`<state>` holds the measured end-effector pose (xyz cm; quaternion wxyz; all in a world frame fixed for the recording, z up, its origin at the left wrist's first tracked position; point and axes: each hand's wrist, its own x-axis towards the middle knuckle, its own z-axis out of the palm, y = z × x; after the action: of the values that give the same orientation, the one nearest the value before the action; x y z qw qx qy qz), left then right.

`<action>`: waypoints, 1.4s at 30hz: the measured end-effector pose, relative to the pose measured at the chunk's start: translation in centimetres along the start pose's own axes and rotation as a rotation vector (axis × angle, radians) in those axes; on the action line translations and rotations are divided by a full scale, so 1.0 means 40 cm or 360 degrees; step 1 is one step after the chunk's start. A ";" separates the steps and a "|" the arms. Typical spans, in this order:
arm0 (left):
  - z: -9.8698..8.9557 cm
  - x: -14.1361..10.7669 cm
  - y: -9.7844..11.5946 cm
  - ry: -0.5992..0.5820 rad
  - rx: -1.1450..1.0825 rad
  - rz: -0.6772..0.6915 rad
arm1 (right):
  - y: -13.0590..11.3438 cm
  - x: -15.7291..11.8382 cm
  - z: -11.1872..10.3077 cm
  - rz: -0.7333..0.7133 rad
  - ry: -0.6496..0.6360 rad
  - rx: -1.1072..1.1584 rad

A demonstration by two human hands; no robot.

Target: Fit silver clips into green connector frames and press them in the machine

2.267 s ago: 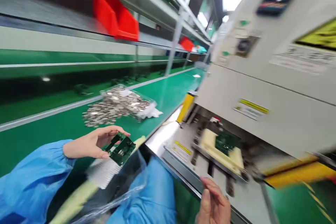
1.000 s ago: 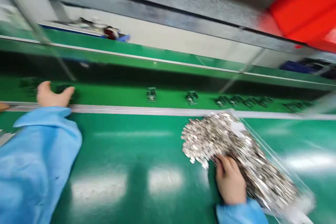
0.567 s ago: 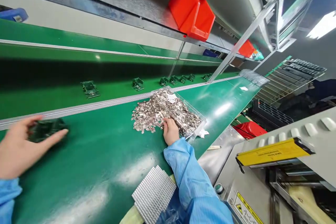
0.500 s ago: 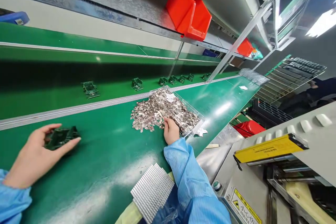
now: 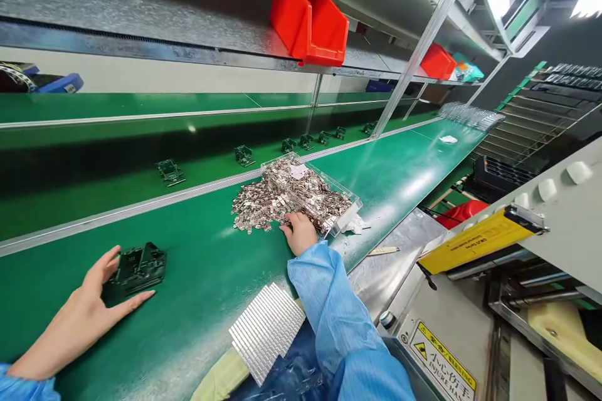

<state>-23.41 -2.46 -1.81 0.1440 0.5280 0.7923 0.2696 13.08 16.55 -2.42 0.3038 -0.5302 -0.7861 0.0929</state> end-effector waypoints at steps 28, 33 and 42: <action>0.194 -0.230 0.422 -0.0878 -0.2128 0.0395 | -0.219 -0.404 -0.232 0.0538 0.0062 0.1328; 0.194 -0.252 0.409 -0.0922 -0.1979 0.0478 | -0.265 -0.420 -0.196 0.0400 0.0222 0.1078; 0.181 -0.255 0.398 -0.0976 -0.1862 0.0520 | -0.291 -0.412 -0.169 0.0349 0.0261 0.0932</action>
<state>-3.52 -5.05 0.95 0.5814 0.5287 0.3496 0.5101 12.11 -4.21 2.19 0.4942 -0.5074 -0.6370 0.3043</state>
